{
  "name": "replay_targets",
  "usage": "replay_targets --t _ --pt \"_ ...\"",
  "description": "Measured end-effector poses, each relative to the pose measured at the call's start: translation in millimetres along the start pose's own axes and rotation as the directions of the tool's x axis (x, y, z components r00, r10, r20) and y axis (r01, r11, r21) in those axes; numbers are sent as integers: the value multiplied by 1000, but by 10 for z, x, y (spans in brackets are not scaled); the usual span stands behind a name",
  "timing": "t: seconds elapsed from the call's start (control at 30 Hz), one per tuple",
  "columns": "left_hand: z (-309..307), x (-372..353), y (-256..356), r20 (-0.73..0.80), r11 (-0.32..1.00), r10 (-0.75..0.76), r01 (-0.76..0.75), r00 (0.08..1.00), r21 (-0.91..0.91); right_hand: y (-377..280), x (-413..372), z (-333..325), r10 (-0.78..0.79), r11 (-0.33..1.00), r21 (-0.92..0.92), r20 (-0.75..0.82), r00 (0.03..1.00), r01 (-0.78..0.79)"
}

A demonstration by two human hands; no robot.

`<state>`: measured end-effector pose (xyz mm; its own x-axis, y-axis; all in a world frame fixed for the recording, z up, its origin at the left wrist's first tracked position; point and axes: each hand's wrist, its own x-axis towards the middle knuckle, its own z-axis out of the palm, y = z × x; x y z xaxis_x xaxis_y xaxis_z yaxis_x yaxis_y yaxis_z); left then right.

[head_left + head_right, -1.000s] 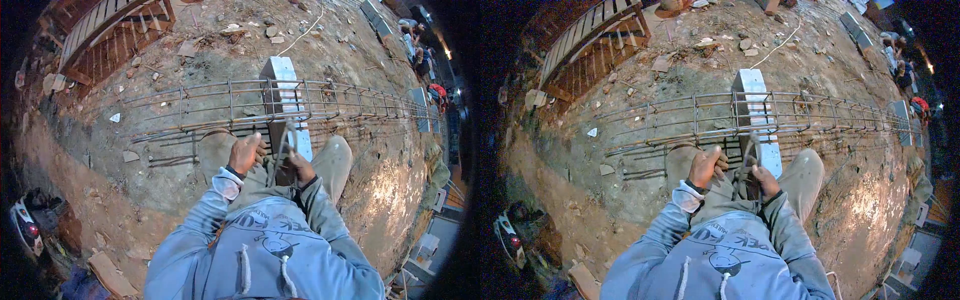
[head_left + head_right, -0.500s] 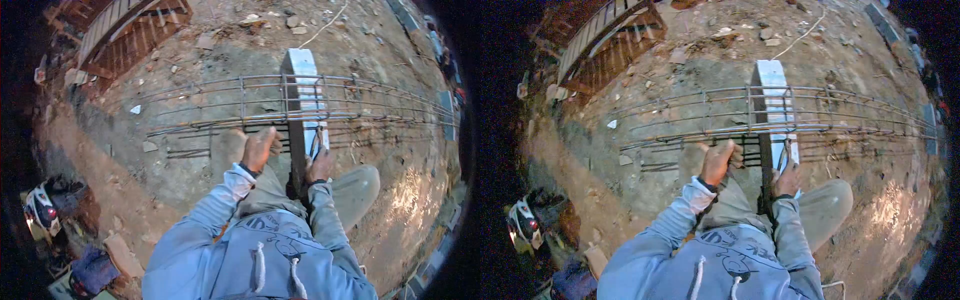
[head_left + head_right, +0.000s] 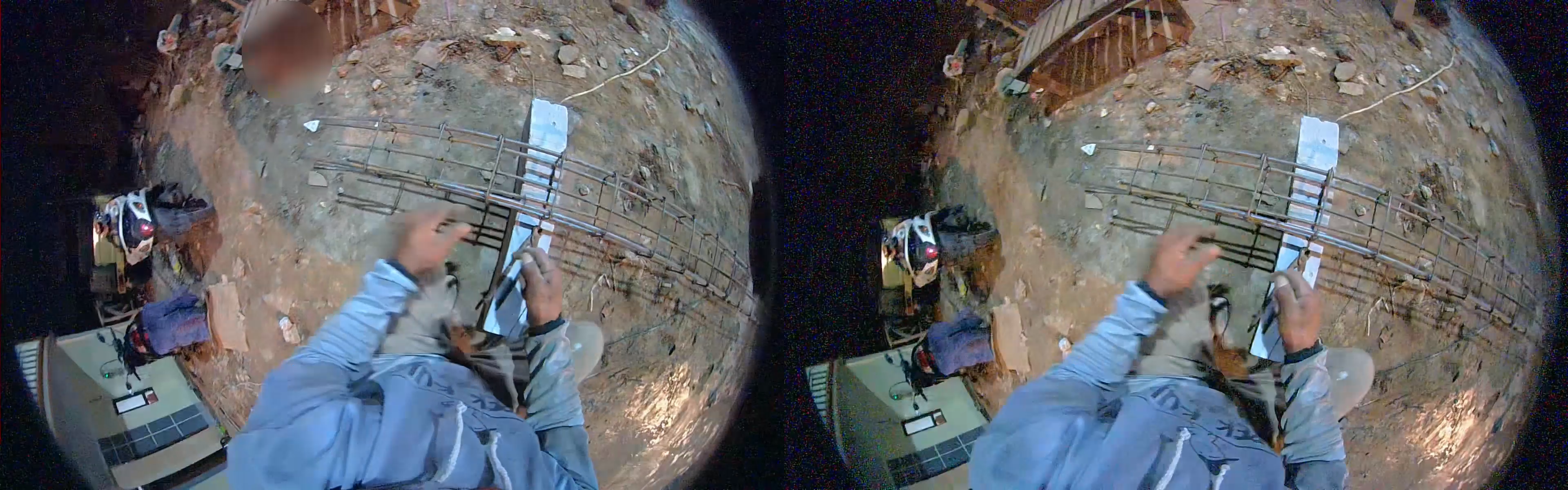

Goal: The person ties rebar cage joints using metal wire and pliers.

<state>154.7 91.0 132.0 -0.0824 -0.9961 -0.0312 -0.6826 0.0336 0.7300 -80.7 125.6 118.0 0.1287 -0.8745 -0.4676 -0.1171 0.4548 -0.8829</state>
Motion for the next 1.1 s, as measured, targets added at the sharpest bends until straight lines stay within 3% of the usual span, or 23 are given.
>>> replay_targets --t 0.03,0.07,0.1,0.13,0.17,0.27,0.33,0.37,0.4,0.47,0.53,0.6,0.67,0.7,0.73,0.8,0.83,0.87,0.93,0.97,1.0,1.07,1.1 --pt "-271 15 24 -21 988 -32 35 999 153 -7 17 -125 -15 999 35 -47 999 17" --pt "-525 74 65 -94 955 -258 268 962 123 -21 73 -241 -35 997 70 -108 994 42" --pt "-730 150 -367 -245 957 6 66 969 282 -33 134 -363 -53 998 15 -116 992 55" --pt "-1104 339 -376 -46 830 132 -85 990 552 -201 125 -451 85 994 75 -84 993 -79" --pt "-1242 438 -705 -306 824 -15 185 952 535 -264 164 -489 70 995 78 -109 992 -61" --pt "-1669 986 -1471 -201 759 -14 141 980 635 -346 275 -427 -74 997 23 -178 981 80" --pt "-1717 1303 -2363 155 688 -310 109 938 717 -274 349 -301 -89 996 -9 -231 969 89" --pt "-1745 1458 -2689 398 717 -288 -79 871 693 -277 373 -185 -17 997 65 -266 964 36" --pt "-1668 1536 -2804 424 730 -277 -98 862 676 -284 361 -66 63 990 139 -294 954 -23" --pt "-1464 1676 -2810 636 708 -478 -163 606 687 -275 308 295 73 988 155 -425 902 -6" --pt "-1287 1754 -3137 777 872 -405 -53 482 487 -359 184 571 156 986 128 -460 874 -108" --pt "-1244 1827 -3193 882 910 -312 -156 353 384 -146 105 782 248 958 247 -449 859 -147" --pt "-1299 1888 -3081 920 883 -191 -350 342 314 -10 114 1067 120 992 37 -541 833 -119" --pt "-1202 1914 -3542 930 886 43 -444 365 134 -31 154 1220 107 993 29 -572 813 -111" --pt "-1262 1927 -3285 939 922 147 -386 311 -16 -148 196 1375 75 996 8 -584 809 -87" --pt "-1222 1976 -3409 922 767 274 -640 272 -39 -392 259 1668 -149 972 -233 -602 784 5" --pt "-1282 1945 -3275 915 822 220 -569 338 13 -466 280 1801 -125 976 -216 -615 779 -14" --pt "-1322 1954 -3253 915 811 232 -585 329 4 -498 281 1934 -131 976 -217 -630 765 -11" --pt "-1406 1973 -3262 880 779 226 -620 418 94 -477 339 2188 -67 992 -127 -598 798 -12" --pt "-1456 1908 -3330 763 825 376 -565 526 -17 -392 361 2345 -100 990 -141 -607 788 16" --pt "-1501 1892 -3320 765 822 382 -569 518 -25 -442 346 2512 -5 990 -113 -608 794 -80" --pt "-1555 1970 -3114 742 977 21 -170 670 126 -299 326 2795 -54 977 -202 -557 829 -72" --pt "-1590 2041 -2986 726 942 -50 -210 686 263 -229 318 2932 -67 975 -213 -569 820 -68"
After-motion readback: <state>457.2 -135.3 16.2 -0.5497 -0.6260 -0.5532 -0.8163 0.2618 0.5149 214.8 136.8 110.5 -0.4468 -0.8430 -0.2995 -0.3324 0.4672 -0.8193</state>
